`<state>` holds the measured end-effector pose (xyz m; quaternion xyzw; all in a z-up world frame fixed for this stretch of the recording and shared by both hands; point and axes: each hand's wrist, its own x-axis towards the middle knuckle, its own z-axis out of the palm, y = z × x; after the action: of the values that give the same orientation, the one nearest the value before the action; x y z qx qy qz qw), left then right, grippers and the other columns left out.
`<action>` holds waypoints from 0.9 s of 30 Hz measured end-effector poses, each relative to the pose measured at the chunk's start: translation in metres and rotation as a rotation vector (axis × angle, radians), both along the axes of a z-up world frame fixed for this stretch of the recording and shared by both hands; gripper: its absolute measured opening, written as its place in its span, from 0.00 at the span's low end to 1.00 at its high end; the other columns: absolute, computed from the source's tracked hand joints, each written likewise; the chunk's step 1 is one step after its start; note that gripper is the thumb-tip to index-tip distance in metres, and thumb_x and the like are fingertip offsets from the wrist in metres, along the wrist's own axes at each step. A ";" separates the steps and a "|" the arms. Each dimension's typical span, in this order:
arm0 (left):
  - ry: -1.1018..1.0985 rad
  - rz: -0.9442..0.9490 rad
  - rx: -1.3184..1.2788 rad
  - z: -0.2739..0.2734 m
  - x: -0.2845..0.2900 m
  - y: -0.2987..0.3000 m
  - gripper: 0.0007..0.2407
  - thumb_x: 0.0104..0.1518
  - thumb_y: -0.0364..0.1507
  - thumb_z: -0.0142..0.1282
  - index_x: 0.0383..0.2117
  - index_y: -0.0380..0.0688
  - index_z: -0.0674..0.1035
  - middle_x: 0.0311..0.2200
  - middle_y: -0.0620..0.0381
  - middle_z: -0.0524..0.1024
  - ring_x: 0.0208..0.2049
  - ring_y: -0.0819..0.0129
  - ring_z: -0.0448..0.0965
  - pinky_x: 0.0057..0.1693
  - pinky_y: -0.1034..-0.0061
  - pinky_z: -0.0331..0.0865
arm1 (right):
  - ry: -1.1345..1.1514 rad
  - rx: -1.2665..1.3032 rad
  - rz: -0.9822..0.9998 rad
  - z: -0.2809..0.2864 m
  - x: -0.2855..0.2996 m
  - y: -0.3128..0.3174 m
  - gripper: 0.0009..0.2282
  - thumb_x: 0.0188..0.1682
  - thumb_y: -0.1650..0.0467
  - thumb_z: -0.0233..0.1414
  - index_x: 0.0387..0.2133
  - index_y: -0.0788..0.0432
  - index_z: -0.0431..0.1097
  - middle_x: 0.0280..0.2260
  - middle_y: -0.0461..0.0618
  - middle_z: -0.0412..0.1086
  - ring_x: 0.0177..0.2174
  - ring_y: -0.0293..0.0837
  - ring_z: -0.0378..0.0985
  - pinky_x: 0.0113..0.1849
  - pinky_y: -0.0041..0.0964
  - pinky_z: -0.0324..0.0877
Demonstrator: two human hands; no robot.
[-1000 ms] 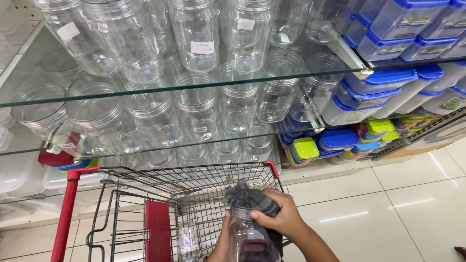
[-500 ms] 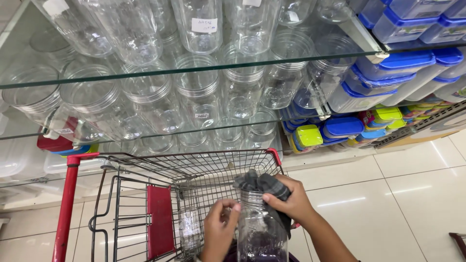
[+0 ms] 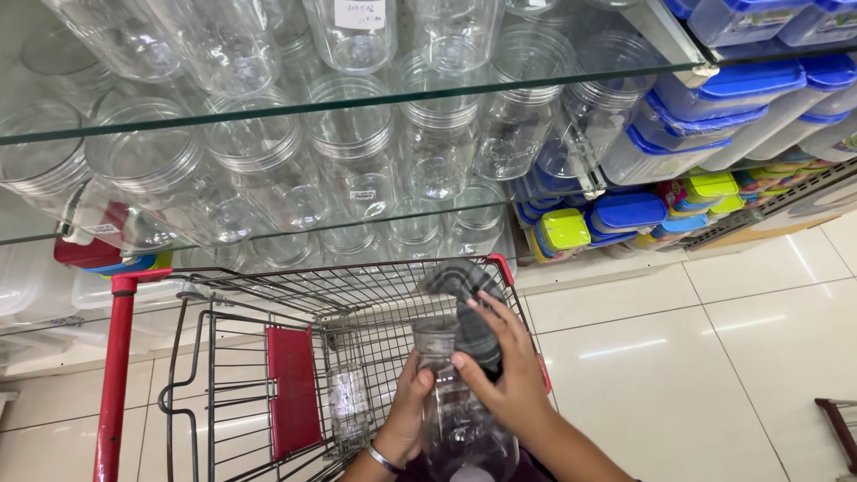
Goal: The recorder is inspecting, wiping, and selecting plastic storage jars from a store shelf and placing them into a shopping cart.
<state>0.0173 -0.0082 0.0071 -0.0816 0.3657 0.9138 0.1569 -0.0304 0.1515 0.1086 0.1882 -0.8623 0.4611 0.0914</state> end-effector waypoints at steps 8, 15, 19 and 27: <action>-0.268 0.282 -0.287 0.000 -0.014 -0.013 0.33 0.49 0.49 0.55 0.61 0.49 0.64 0.49 0.49 0.77 0.48 0.58 0.82 0.49 0.62 0.80 | -0.035 0.103 0.105 -0.042 0.027 -0.003 0.29 0.48 0.61 0.59 0.61 0.61 0.62 0.66 0.62 0.52 0.63 0.63 0.56 0.59 0.55 0.55; -0.094 0.518 -0.440 -0.023 -0.030 -0.049 0.34 0.51 0.50 0.56 0.61 0.46 0.62 0.53 0.44 0.72 0.50 0.51 0.79 0.49 0.61 0.80 | -0.233 0.023 -0.243 -0.152 -0.002 0.035 0.27 0.43 0.58 0.62 0.51 0.64 0.70 0.55 0.60 0.68 0.55 0.56 0.70 0.55 0.47 0.65; -0.102 0.433 -0.443 -0.025 -0.041 -0.043 0.32 0.52 0.52 0.52 0.60 0.48 0.61 0.55 0.44 0.73 0.52 0.51 0.79 0.50 0.59 0.81 | -0.183 0.047 -0.339 -0.172 -0.042 0.078 0.26 0.44 0.59 0.61 0.52 0.64 0.70 0.52 0.61 0.70 0.53 0.57 0.72 0.53 0.45 0.66; -0.160 0.156 -0.154 -0.054 -0.049 -0.017 0.33 0.56 0.57 0.40 0.59 0.45 0.64 0.57 0.40 0.73 0.57 0.50 0.77 0.58 0.54 0.77 | -0.483 -0.074 -0.570 -0.259 -0.085 0.146 0.31 0.46 0.56 0.58 0.60 0.60 0.64 0.53 0.63 0.70 0.53 0.55 0.73 0.54 0.44 0.66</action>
<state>-0.0321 -0.0252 -0.0465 -0.1941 0.4135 0.8831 0.1073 -0.1156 0.2979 -0.1508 -0.1770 -0.8596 0.4790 0.0165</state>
